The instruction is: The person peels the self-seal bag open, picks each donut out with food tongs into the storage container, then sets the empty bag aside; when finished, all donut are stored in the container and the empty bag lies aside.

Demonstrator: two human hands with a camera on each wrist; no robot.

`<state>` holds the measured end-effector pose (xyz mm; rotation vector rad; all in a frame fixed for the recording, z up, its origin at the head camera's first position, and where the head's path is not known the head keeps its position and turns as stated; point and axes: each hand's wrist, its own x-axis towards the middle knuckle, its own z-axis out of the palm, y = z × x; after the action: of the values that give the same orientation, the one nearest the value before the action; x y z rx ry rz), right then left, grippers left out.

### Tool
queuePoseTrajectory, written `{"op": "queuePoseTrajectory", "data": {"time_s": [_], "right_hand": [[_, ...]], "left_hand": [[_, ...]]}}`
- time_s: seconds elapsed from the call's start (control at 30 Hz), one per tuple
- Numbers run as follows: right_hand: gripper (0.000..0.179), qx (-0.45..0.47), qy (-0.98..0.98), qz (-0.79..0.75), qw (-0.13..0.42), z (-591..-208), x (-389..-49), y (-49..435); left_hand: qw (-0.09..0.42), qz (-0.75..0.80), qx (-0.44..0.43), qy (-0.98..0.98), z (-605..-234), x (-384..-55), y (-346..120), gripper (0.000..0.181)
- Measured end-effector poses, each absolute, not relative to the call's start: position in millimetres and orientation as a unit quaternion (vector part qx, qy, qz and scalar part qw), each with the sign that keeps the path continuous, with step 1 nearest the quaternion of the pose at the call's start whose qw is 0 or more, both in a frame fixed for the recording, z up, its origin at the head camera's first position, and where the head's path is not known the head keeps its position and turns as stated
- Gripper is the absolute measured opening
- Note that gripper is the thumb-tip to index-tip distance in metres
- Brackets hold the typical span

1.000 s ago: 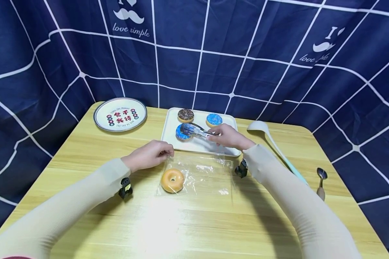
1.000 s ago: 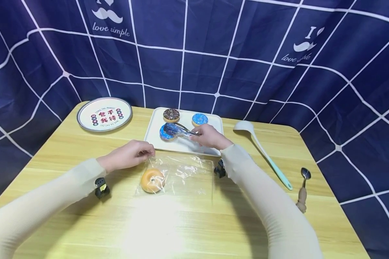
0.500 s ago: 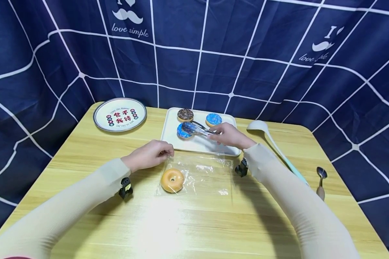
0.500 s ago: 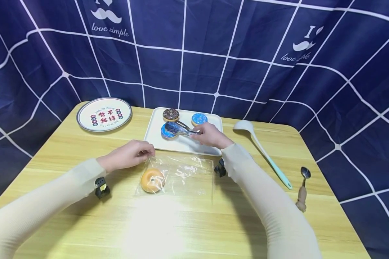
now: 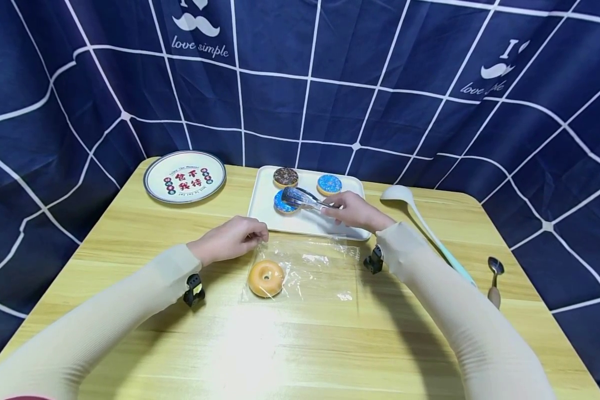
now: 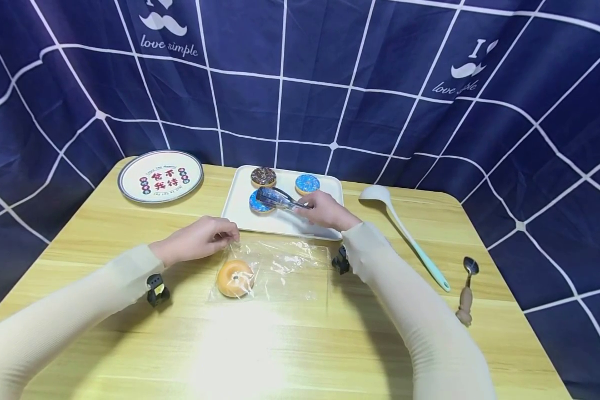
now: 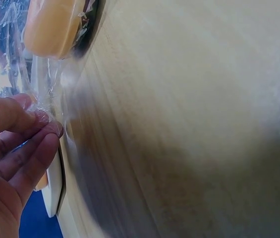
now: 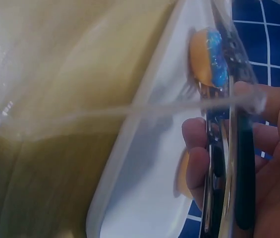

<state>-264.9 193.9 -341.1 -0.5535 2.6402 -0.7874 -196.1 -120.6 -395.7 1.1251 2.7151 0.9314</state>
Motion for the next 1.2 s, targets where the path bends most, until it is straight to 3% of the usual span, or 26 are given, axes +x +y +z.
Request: {"op": "queuePoseTrajectory", "data": {"time_s": [0.83, 1.2], "right_hand": [[0.046, -0.19, 0.907, -0.323, 0.193, -345, -263, 193], [0.047, -0.184, 0.916, -0.315, 0.171, -346, -266, 197]], "left_hand": [[0.033, 0.301, 0.365, 0.88, -396, -197, -120, 0.02], [0.031, 0.3, 0.367, 0.88, -395, -197, -119, 0.02]]}}
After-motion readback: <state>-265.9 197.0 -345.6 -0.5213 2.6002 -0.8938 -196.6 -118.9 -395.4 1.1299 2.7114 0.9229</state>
